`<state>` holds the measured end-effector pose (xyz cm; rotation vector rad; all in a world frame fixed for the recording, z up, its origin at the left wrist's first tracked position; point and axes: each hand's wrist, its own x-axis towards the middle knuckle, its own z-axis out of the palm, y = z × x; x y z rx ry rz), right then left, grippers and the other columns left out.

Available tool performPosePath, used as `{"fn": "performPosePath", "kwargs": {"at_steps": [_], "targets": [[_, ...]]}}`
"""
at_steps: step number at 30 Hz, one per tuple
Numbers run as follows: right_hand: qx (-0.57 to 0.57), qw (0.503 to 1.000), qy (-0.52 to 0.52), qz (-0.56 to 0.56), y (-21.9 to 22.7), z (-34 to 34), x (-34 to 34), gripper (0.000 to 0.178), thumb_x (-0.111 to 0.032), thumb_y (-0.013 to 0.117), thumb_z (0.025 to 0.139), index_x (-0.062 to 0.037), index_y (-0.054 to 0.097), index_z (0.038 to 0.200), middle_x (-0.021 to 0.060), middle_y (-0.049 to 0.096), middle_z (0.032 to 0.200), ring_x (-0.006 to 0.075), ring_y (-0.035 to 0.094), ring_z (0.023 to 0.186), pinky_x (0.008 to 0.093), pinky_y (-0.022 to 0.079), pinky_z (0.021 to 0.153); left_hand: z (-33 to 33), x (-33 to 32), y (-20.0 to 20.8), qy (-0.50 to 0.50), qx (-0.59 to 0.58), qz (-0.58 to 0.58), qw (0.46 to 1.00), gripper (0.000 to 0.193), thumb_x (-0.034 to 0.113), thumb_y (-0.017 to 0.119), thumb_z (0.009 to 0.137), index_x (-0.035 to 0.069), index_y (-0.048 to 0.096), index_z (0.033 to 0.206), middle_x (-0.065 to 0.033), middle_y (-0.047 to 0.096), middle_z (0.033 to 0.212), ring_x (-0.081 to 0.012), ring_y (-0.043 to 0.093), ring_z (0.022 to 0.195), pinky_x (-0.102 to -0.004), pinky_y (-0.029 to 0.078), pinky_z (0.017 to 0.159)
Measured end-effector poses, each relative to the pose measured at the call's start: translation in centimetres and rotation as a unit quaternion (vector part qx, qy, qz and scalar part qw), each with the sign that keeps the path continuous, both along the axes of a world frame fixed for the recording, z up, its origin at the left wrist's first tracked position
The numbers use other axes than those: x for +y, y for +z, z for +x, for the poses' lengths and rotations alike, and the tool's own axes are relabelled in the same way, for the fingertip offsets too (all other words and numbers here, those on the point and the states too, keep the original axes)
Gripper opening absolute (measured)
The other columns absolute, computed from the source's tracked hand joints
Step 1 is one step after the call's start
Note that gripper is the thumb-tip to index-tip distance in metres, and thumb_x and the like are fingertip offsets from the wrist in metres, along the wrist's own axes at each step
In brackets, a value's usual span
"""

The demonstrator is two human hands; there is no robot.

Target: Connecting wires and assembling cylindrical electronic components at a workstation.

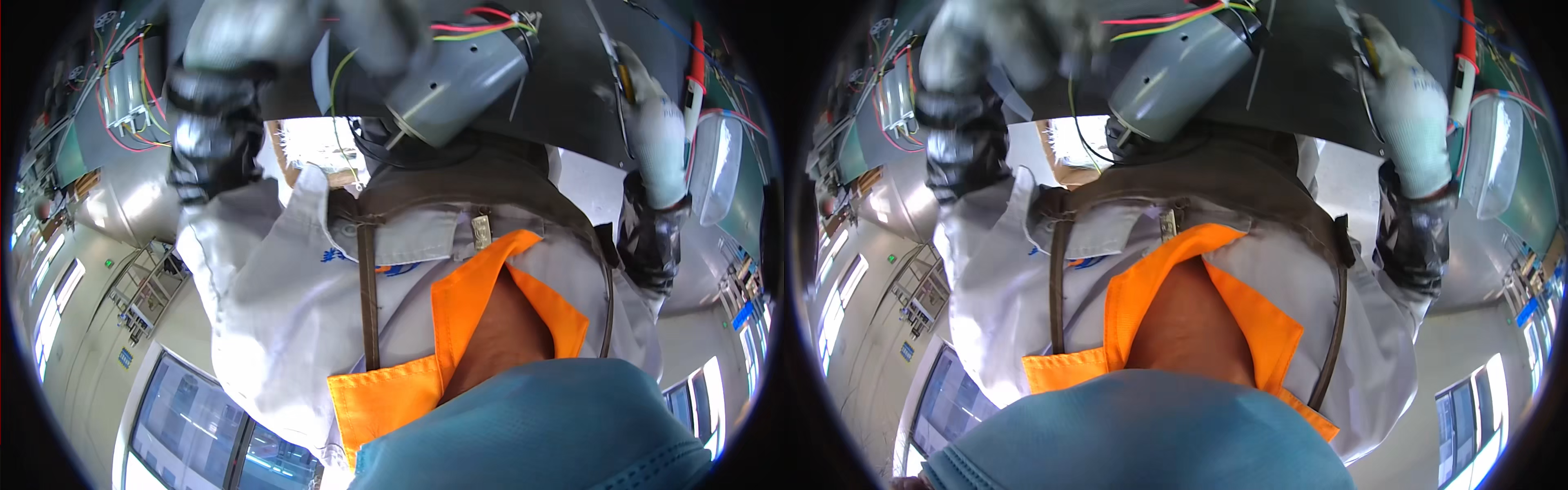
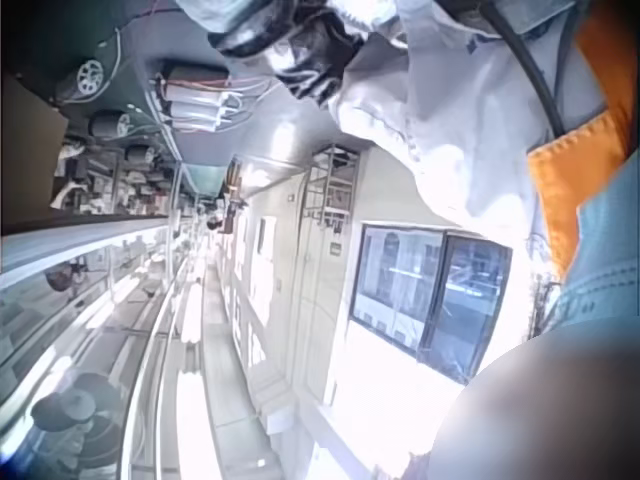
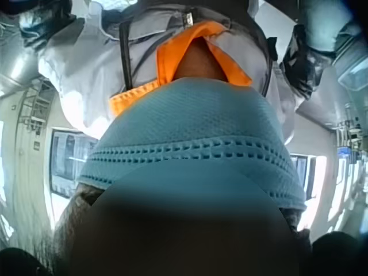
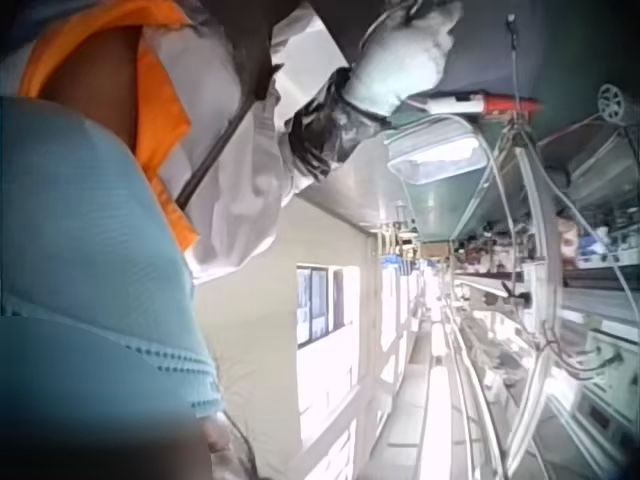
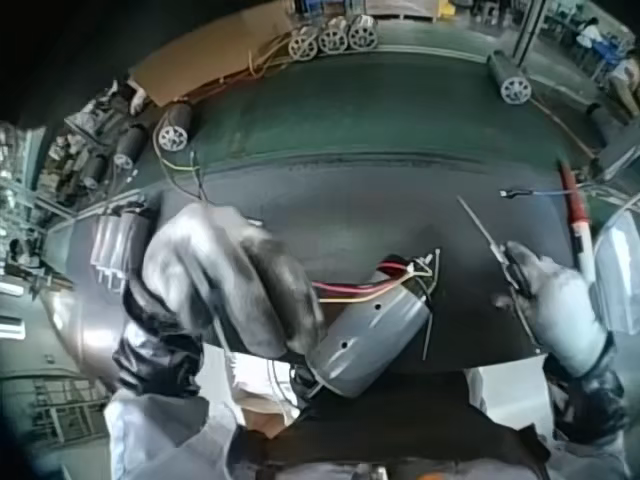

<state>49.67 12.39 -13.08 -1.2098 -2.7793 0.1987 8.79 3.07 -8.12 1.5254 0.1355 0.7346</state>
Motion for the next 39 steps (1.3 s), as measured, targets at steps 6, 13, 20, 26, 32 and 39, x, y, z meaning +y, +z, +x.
{"fn": "performPosePath", "kwargs": {"at_steps": [6,13,20,26,32,39], "targets": [[0.135,0.834,-0.138,-0.516,0.3,-4.0,-4.4,0.045,-0.030,0.077,0.095,0.0040,0.068,0.123,0.0084,0.073,0.103,0.0143,0.066,0.083,0.0291,0.055,0.075,5.4,-9.1,-3.4,0.478,0.415,0.242,0.735,0.084,0.031,0.083,0.072,0.010,0.053,0.147,-0.0194,0.063,0.129,-0.0351,0.062,0.117,-0.0454,0.050,0.101],[0.272,0.846,-0.064,-0.453,-1.6,-15.1,3.4,0.035,-0.025,0.072,0.097,0.0063,0.067,0.112,0.0036,0.067,0.085,0.0105,0.061,0.073,0.0288,0.049,0.064,8.4,-0.7,-12.1,0.717,0.314,0.320,0.534,0.072,0.042,0.071,0.083,0.001,0.055,0.139,-0.0292,0.056,0.129,-0.0472,0.058,0.111,-0.0547,0.049,0.092],[0.265,0.923,0.150,-0.236,-4.9,-20.9,5.9,0.055,-0.026,0.067,0.099,0.0023,0.052,0.145,0.0162,0.065,0.136,0.0262,0.063,0.124,0.0363,0.048,0.106,-5.1,14.6,-12.4,0.583,0.137,-0.033,0.800,0.043,0.030,0.057,0.097,-0.003,0.067,0.121,-0.0187,0.072,0.098,-0.0251,0.068,0.090,-0.0383,0.054,0.079],[0.352,0.831,-0.130,-0.411,-1.1,-5.3,2.7,0.042,-0.020,0.065,0.101,0.0007,0.060,0.137,0.0115,0.071,0.117,0.0188,0.069,0.102,0.0338,0.055,0.091,0.6,-1.4,-3.0,0.580,0.023,-0.280,0.764,0.032,0.021,0.059,0.102,-0.001,0.058,0.126,-0.0099,0.069,0.105,-0.0141,0.065,0.084,-0.0304,0.054,0.081],[0.588,0.725,-0.228,-0.278,-0.9,5.2,7.7,0.044,-0.012,0.062,0.102,0.0036,0.055,0.142,0.0064,0.070,0.117,0.0168,0.068,0.102,0.0284,0.051,0.098,2.1,-13.5,-3.7,0.499,0.122,-0.386,0.766,0.056,0.039,0.067,0.098,-0.005,0.056,0.130,-0.0100,0.067,0.084,-0.0149,0.062,0.067,-0.0260,0.049,0.061],[0.244,0.774,0.077,-0.579,5.0,-7.0,3.5,0.024,-0.015,0.073,0.092,0.0005,0.072,0.110,0.0030,0.069,0.093,0.0113,0.066,0.078,0.0275,0.051,0.067,5.7,-16.0,-4.1,0.326,0.309,-0.434,0.781,0.028,0.024,0.065,0.104,0.003,0.071,0.121,0.0034,0.068,0.095,-0.0040,0.058,0.084,-0.0247,0.050,0.076]]}}
